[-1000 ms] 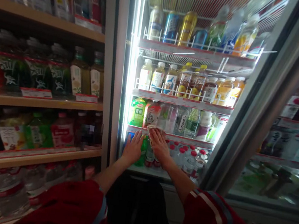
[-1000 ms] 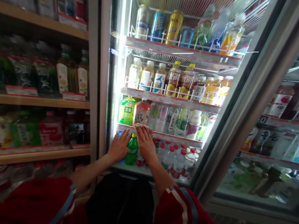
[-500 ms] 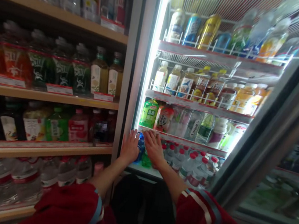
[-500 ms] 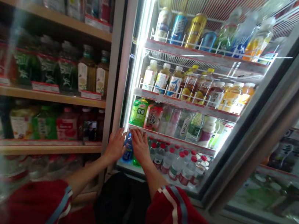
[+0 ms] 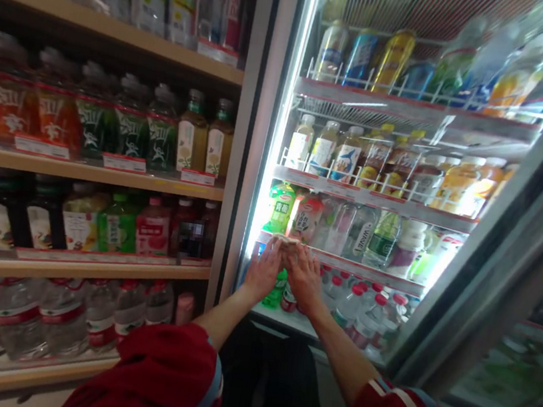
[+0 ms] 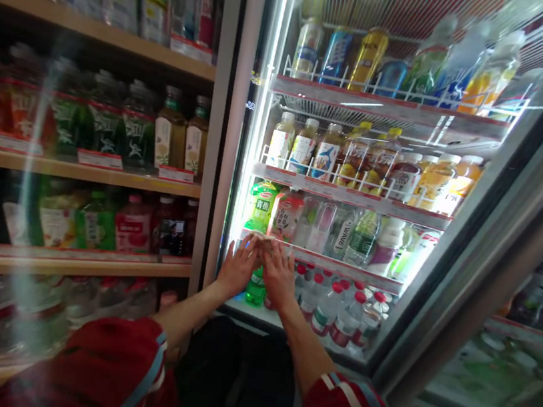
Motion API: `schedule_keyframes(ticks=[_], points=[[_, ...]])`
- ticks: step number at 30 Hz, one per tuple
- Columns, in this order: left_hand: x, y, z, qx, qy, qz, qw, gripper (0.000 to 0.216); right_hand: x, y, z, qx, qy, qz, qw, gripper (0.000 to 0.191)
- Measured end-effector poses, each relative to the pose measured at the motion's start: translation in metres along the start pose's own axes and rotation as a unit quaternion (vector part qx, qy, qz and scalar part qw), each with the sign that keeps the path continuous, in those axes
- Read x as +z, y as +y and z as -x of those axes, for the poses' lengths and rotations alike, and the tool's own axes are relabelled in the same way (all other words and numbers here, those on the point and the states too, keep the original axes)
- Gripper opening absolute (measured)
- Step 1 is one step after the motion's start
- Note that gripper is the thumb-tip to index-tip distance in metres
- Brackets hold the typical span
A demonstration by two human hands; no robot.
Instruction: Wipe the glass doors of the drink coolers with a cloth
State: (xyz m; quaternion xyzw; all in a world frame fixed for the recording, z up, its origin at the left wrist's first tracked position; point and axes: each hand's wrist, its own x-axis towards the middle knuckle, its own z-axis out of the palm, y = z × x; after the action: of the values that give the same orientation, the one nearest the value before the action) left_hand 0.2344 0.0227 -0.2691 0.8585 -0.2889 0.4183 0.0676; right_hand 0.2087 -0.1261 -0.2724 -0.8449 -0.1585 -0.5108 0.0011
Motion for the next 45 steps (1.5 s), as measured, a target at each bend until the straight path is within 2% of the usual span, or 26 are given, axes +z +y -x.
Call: schedule_keyframes(ticks=[3,7,12,15,19,22,24,28,32,36,39,41,45], points=[[0.001,0.007,-0.005,0.038,-0.014,-0.023,0.999,0.045,-0.003,-0.001,0.009,0.007,-0.003,0.000,1.000,0.040],[0.001,0.009,-0.010,0.052,-0.028,-0.031,0.998,0.046,-0.005,-0.002,0.012,0.035,0.006,-0.003,0.999,0.044],[-0.001,-0.002,-0.013,0.081,-0.054,-0.050,0.994,0.052,-0.016,0.006,0.011,0.050,0.006,0.001,0.999,0.042],[-0.007,-0.015,-0.024,0.094,-0.049,-0.045,0.993,0.052,-0.025,0.013,0.010,0.058,-0.003,-0.003,0.998,0.043],[-0.022,-0.034,-0.052,0.016,0.009,-0.025,1.000,0.050,-0.035,0.022,0.011,0.075,-0.009,-0.011,0.997,0.043],[-0.029,-0.039,-0.065,-0.033,0.047,-0.002,0.998,0.047,-0.037,0.025,0.011,0.075,-0.014,-0.017,0.997,0.042],[-0.029,-0.036,-0.065,-0.023,0.040,0.011,0.999,0.046,-0.036,0.025,0.011,0.073,-0.016,-0.021,0.997,0.043],[-0.023,-0.025,-0.046,0.037,0.001,0.007,0.999,0.045,-0.033,0.021,0.008,0.064,-0.014,-0.020,0.998,0.045],[-0.022,-0.030,-0.037,0.088,-0.005,-0.015,0.996,0.046,-0.034,0.018,0.004,0.056,-0.018,-0.012,0.998,0.044],[-0.030,-0.043,-0.052,0.035,0.012,-0.019,0.999,0.045,-0.038,0.020,0.003,0.057,-0.009,-0.016,0.998,0.040],[-0.030,-0.043,-0.058,-0.003,0.028,-0.007,1.000,0.044,-0.038,0.022,0.002,0.063,-0.013,-0.020,0.998,0.040],[-0.027,-0.037,-0.053,0.030,0.021,0.004,0.999,0.043,-0.036,0.020,0.002,0.065,-0.020,-0.021,0.997,0.041],[-0.020,-0.029,-0.036,0.147,-0.002,0.014,0.989,0.042,-0.033,0.017,0.001,0.063,-0.024,-0.012,0.998,0.042]])
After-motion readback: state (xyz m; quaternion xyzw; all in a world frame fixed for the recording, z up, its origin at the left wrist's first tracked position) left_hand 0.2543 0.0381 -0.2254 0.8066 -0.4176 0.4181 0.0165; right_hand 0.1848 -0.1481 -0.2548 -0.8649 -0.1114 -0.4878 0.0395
